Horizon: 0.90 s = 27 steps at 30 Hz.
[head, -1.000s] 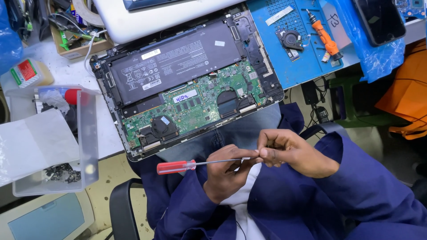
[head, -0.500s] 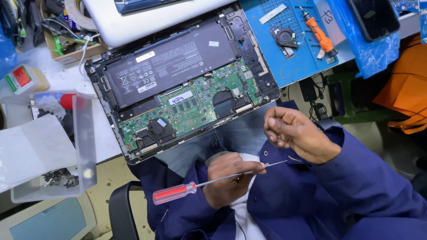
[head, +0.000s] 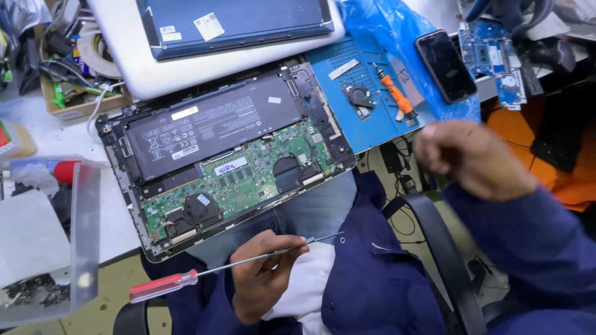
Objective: Removing an internal battery from a laptop by unscrewing it and surrounding components.
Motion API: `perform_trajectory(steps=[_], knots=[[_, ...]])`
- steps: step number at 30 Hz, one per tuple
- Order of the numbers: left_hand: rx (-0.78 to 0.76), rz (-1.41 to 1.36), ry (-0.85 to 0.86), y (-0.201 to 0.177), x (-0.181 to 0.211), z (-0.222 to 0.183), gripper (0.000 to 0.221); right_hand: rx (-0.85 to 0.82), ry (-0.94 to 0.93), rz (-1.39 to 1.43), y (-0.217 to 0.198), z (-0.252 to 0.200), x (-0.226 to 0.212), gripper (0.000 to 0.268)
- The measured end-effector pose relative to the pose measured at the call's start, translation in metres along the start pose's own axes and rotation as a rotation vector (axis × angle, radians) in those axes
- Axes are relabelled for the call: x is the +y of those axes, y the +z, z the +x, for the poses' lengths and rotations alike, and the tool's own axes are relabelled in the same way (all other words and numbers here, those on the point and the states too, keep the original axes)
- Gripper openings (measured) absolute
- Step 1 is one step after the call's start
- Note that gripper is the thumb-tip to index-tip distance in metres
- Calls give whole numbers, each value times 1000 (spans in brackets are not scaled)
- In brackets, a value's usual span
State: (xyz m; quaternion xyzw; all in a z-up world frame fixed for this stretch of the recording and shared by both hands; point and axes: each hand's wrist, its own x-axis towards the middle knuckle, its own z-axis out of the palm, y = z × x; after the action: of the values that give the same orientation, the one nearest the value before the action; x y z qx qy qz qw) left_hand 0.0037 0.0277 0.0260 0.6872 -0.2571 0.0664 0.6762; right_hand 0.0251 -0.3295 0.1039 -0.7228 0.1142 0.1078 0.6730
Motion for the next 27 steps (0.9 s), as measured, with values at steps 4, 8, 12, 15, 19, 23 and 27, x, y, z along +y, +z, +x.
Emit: perform_trajectory(steps=[4, 8, 12, 15, 19, 23, 27], knots=[[11, 9, -30, 0, -1, -2, 15, 307, -23, -423, -107, 39, -46, 41], [22, 3, -92, 1, -7, -11, 19, 441, 37, -844, -161, 81, -60, 21], [16, 30, -111, -2, -13, -9, 19, 354, 83, -785, -184, 108, -50, 9], [36, 47, -137, -2, -18, -12, 17, 345, 136, -809, -175, 120, -50, 10], [47, 49, -103, -1, -19, -13, 18, 324, 96, -779, -177, 126, -48, 12], [38, 18, -132, 1, -19, -12, 18, 337, 88, -738, -174, 125, -57, 13], [35, -2, -126, 3, -16, -10, 17, 355, 80, -753, -166, 119, -65, 12]])
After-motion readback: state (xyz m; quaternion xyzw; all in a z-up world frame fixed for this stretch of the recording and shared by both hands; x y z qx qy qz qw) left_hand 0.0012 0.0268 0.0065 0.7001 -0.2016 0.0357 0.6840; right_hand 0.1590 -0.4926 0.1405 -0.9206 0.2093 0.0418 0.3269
